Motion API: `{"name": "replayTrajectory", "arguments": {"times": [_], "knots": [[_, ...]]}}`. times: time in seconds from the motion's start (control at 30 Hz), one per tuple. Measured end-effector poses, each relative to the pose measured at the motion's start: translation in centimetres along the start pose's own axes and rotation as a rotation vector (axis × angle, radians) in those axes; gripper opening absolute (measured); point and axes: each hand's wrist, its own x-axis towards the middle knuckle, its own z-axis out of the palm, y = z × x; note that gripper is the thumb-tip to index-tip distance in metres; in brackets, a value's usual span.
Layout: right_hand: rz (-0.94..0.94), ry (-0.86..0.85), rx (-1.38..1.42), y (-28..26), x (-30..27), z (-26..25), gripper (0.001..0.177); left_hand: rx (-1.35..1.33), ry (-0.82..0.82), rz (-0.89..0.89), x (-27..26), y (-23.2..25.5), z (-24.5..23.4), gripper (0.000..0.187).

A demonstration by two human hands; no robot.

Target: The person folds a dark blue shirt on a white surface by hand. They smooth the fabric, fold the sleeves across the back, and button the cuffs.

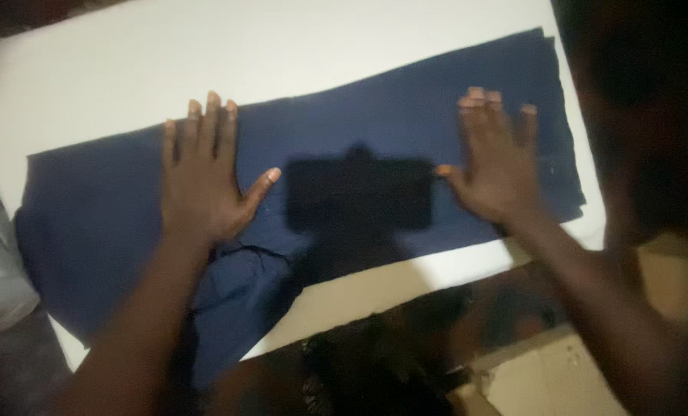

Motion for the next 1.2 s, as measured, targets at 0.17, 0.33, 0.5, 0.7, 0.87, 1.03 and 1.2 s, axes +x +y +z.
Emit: {"name": "replayTrajectory", "arguments": {"times": [0.17, 0.33, 0.5, 0.7, 0.87, 1.03, 1.2], "knots": [[0.1, -0.128, 0.309, 2.9, 1.5, -2.3, 0.087, -0.039, 0.012, 0.02, -0.4, -0.2, -0.2, 0.099], [-0.109, 0.136, 0.013, -5.4, 4.4, -3.4, 0.095, -0.001, -0.005, -0.004, -0.1, 0.1, -0.3, 0.101], [-0.435, 0.085, 0.254, -11.0, 5.5, -2.4, 0.101, -0.017, -0.005, 0.014, 0.2, 0.2, -0.3, 0.102], [0.001, 0.085, 0.122, 3.1, 7.8, -1.5, 0.097, 0.014, -0.011, 0.018, 0.1, 0.2, -0.4, 0.102], [0.278, 0.0, 0.123, 8.8, 8.4, -0.9, 0.095, 0.022, -0.041, 0.014, 0.2, 0.1, -0.3, 0.101], [0.463, -0.11, 0.045, 7.5, 9.4, -2.9, 0.099, 0.05, -0.032, 0.018, 0.4, 0.3, 0.0, 0.102], [0.095, 0.313, -0.101, 1.6, 3.6, -8.0, 0.076, -0.052, -0.191, 0.002, 1.7, -0.2, -5.2, 0.094]]}}
